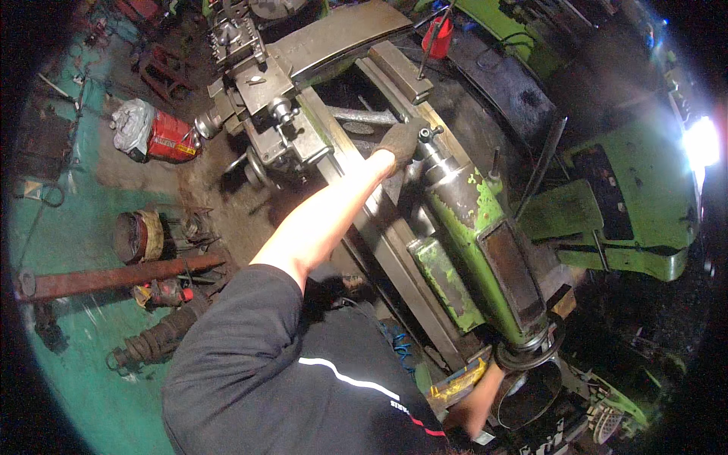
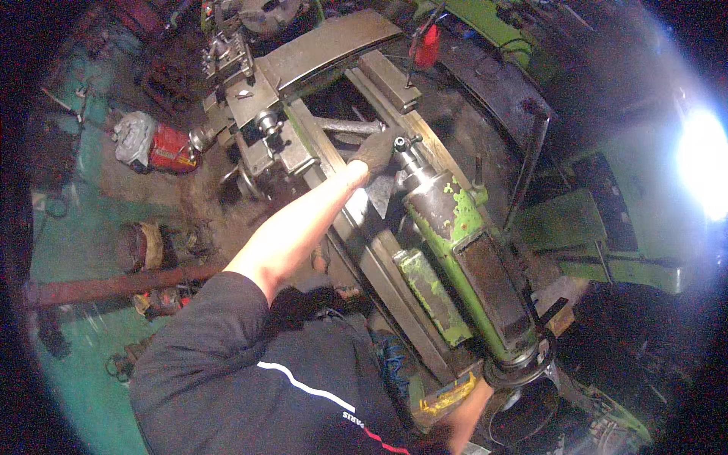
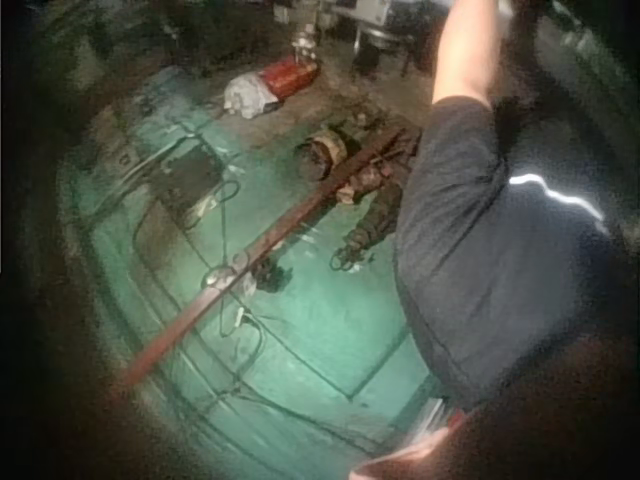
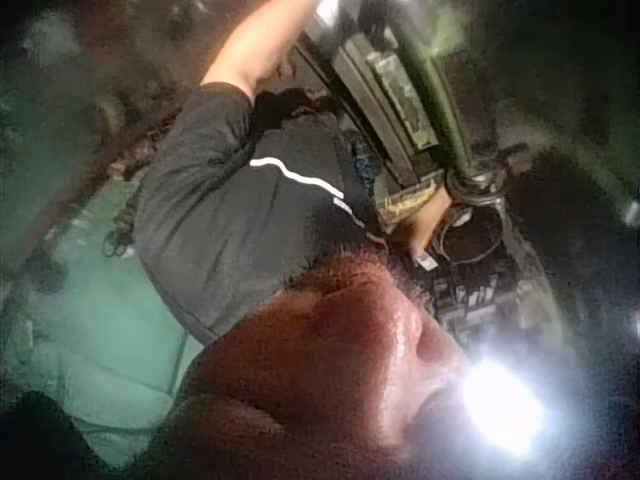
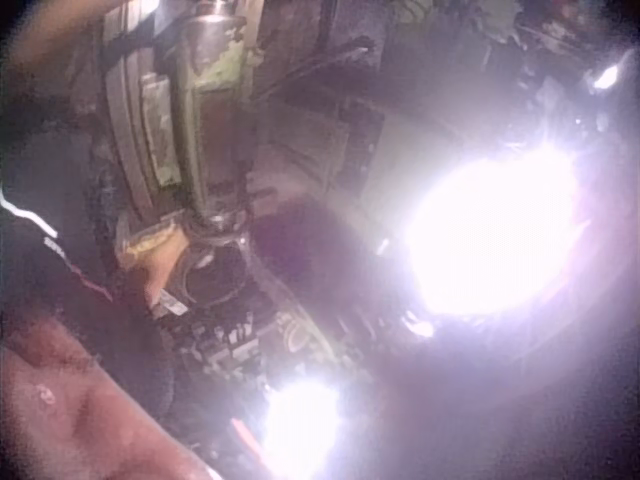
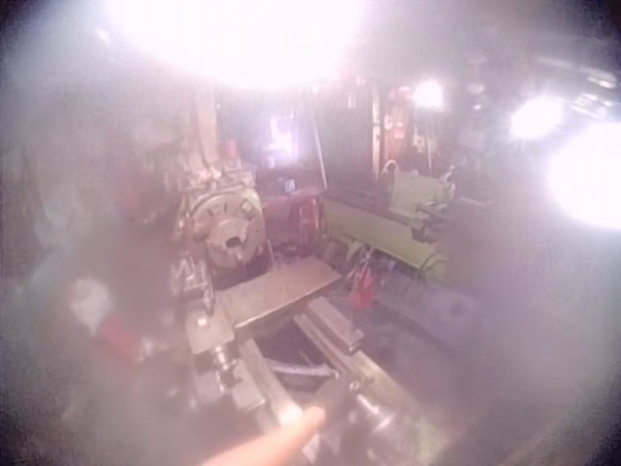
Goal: The person operates a metal lathe in a workshop, adjusting the tool post and carriage while the chuck rotates. They wipe the machine with a cloth and continue making adjustments to the tooling and controls.
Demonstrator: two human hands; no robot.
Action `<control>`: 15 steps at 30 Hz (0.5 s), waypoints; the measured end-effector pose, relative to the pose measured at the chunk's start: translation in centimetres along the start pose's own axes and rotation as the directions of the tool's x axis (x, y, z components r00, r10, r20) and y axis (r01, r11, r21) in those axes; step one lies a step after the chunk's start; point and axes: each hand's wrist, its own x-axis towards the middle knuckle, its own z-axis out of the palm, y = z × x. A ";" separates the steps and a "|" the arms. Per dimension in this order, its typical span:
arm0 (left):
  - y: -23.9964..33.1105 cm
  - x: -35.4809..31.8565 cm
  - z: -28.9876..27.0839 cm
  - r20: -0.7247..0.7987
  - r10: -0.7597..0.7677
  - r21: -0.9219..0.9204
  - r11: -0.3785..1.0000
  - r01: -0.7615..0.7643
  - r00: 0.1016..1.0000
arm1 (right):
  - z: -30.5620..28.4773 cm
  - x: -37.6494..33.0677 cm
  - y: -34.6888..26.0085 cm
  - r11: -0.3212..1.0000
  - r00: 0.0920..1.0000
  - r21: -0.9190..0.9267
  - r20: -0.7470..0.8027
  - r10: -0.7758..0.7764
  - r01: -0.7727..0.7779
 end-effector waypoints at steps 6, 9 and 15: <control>-0.6 0.4 0.8 0.009 -0.081 -0.148 0.986 0.081 0.997 | -6.8 9.0 5.7 0.974 0.904 -0.114 0.365 0.223 -0.194; -1.6 0.2 0.1 0.014 -0.088 -0.121 0.989 0.089 0.996 | -6.8 -2.9 2.2 1.000 0.994 -0.009 0.106 0.011 -0.010; 0.1 1.0 1.3 0.011 -0.044 -0.075 0.996 0.044 0.999 | 0.8 6.8 2.4 0.988 0.975 -0.061 0.159 0.153 -0.145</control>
